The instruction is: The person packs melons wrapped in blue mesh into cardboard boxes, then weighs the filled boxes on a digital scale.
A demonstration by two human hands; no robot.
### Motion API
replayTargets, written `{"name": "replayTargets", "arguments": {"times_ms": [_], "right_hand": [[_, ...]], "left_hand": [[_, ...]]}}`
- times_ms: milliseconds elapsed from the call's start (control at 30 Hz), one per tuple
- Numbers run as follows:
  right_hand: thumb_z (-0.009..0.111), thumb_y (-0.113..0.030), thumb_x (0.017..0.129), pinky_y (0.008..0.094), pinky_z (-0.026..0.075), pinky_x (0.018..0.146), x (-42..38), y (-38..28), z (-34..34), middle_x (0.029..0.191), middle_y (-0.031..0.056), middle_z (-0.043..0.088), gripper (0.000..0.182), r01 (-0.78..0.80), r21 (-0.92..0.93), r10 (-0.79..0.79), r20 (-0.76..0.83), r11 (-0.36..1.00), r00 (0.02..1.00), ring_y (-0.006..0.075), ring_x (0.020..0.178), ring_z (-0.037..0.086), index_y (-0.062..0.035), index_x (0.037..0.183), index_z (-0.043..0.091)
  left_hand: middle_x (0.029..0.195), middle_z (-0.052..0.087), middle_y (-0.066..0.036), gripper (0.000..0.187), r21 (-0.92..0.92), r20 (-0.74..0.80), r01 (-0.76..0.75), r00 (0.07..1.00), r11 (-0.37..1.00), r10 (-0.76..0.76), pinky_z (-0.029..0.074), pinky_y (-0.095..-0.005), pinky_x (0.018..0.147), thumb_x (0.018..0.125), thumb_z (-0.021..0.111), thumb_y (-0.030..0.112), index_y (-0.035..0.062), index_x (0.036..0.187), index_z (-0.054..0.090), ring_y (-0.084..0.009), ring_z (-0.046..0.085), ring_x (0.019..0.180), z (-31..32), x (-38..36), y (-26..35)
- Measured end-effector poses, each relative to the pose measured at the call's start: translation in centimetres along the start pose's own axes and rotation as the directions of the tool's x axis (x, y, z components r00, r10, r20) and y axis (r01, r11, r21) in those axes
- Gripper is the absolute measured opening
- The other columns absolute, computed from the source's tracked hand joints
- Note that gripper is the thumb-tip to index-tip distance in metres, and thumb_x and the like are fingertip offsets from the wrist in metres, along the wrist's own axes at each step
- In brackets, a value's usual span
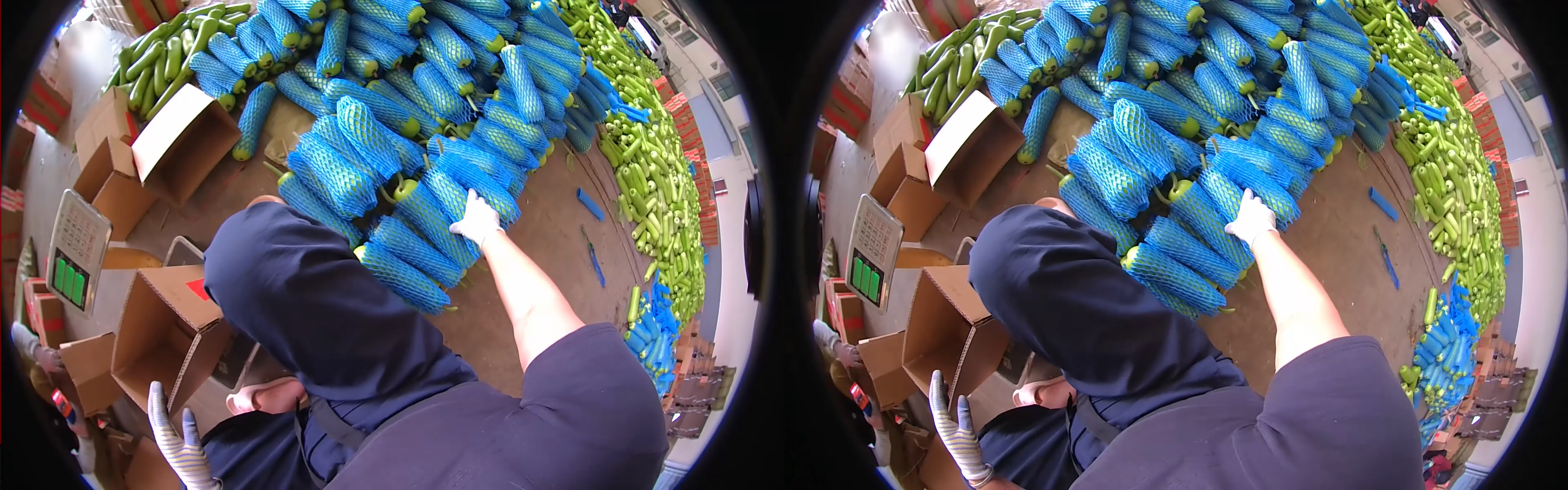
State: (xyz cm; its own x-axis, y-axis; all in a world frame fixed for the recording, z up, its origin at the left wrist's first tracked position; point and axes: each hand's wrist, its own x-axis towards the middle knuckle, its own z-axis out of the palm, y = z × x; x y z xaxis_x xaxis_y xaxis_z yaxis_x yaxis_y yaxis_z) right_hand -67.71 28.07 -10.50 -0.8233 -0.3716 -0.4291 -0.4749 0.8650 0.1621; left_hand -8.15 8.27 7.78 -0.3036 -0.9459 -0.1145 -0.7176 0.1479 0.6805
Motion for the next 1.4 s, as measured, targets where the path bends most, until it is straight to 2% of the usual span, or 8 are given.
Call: {"name": "replayTargets", "arguments": {"times_ms": [233, 300, 400, 533, 667, 867, 1067, 1400], "right_hand": [[0.083, -0.041, 0.070, 0.0426, 0.050, 0.100, 0.3, 3.7, -3.0, 0.120, 0.0218, 0.064, 0.093, 0.208, 0.596, -0.335, 0.109, 0.775, 0.936, 0.0310, 0.115, 0.062, 0.0044, 0.140, 0.042], [0.083, -0.042, 0.072, 0.0435, 0.055, 0.092, -3.6, 4.0, -5.5, 0.114, 0.0194, 0.066, 0.084, -0.194, 0.979, -0.471, 0.198, 0.057, 0.859, 0.0297, 0.106, 0.066, 0.0042, 0.133, 0.050], [0.080, -0.056, 0.074, 0.0443, 0.058, 0.086, -7.5, 1.5, -9.6, 0.112, 0.0183, 0.067, 0.089, -0.425, 0.851, -0.651, 0.137, -0.308, 0.746, 0.0303, 0.100, 0.069, 0.0017, 0.134, 0.050], [0.062, -0.081, 0.074, 0.0438, 0.058, 0.086, -11.8, -6.8, -17.7, 0.113, 0.0180, 0.065, 0.109, -0.089, 0.926, -0.750, -0.238, -0.367, 0.617, 0.0297, 0.094, 0.069, 0.0002, 0.142, 0.040], [0.085, -0.055, 0.068, 0.0484, 0.051, 0.095, -16.8, -17.6, -23.0, 0.127, 0.0163, 0.052, 0.120, -0.258, 0.798, -0.836, -0.492, -0.545, 0.244, 0.0333, 0.110, 0.059, -0.0070, 0.155, 0.016], [0.078, -0.008, 0.067, 0.0339, 0.050, 0.090, -29.9, -34.6, -25.9, 0.107, 0.0093, 0.064, 0.070, 0.504, 0.861, -0.993, -0.109, -0.073, 0.042, 0.0188, 0.095, 0.061, -0.0039, 0.131, 0.050], [0.078, -0.019, 0.068, 0.0375, 0.046, 0.099, -28.6, -45.7, -13.7, 0.119, 0.0201, 0.060, 0.074, 0.867, 0.420, -0.943, 0.069, -0.270, -0.327, 0.0325, 0.114, 0.060, -0.0060, 0.133, 0.047], [0.080, -0.026, 0.063, 0.0388, 0.049, 0.095, -27.8, -50.7, -9.5, 0.115, 0.0237, 0.066, 0.080, 0.998, 0.069, -0.750, 0.660, -0.012, -0.054, 0.0370, 0.110, 0.063, -0.0015, 0.133, 0.051]], "left_hand": [[0.149, 0.047, -0.013, 0.056, 0.190, 0.082, -0.126, 0.990, 0.974, 0.112, 0.026, -0.0384, 0.118, 0.095, 0.058, 0.011, 0.0029, 0.148, 0.042, -0.0264, 0.042, 0.140, -2.9, -0.4, 1.3], [0.149, 0.048, -0.014, 0.055, 0.183, 0.070, -0.112, 0.992, 0.977, 0.100, 0.027, -0.0387, 0.118, 0.094, 0.060, 0.013, 0.0021, 0.146, 0.044, -0.0278, 0.041, 0.140, -3.1, -0.5, 1.3], [0.145, 0.050, -0.015, 0.064, 0.336, 0.134, -0.188, 0.979, 0.923, 0.151, 0.033, -0.0402, 0.114, 0.083, 0.066, 0.004, 0.0033, 0.145, 0.047, -0.0322, 0.047, 0.134, -3.2, 0.5, 2.5], [0.144, 0.050, -0.019, 0.066, 0.406, 0.242, -0.233, 0.960, 0.884, 0.142, 0.037, -0.0426, 0.112, 0.078, 0.072, 0.010, 0.0059, 0.140, 0.051, -0.0374, 0.047, 0.132, -2.8, 2.8, 4.4], [0.136, 0.054, -0.021, 0.065, 0.534, 0.261, -0.363, 0.930, 0.764, 0.260, 0.042, -0.0438, 0.107, 0.077, 0.077, 0.024, 0.0060, 0.136, 0.053, -0.0374, 0.052, 0.125, -2.7, 4.0, 0.6], [0.096, 0.068, -0.015, 0.037, 0.442, 0.297, -0.228, 0.950, 0.868, 0.098, 0.052, -0.0443, 0.083, 0.079, 0.072, 0.024, 0.0044, 0.110, 0.065, -0.0347, 0.065, 0.093, -1.7, 2.9, -2.5], [0.084, 0.071, -0.011, 0.014, 0.508, 0.210, -0.133, 0.977, 0.851, 0.027, 0.056, -0.0428, 0.074, 0.083, 0.064, 0.016, 0.0097, 0.094, 0.070, -0.0313, 0.069, 0.082, 1.4, 4.0, -5.3], [0.088, 0.067, -0.008, 0.060, 0.350, 0.258, -0.192, 0.961, 0.917, 0.103, 0.053, -0.0404, 0.076, 0.051, 0.090, 0.039, 0.0106, 0.096, 0.061, -0.0280, 0.068, 0.087, 1.5, 3.8, -5.9]]}}
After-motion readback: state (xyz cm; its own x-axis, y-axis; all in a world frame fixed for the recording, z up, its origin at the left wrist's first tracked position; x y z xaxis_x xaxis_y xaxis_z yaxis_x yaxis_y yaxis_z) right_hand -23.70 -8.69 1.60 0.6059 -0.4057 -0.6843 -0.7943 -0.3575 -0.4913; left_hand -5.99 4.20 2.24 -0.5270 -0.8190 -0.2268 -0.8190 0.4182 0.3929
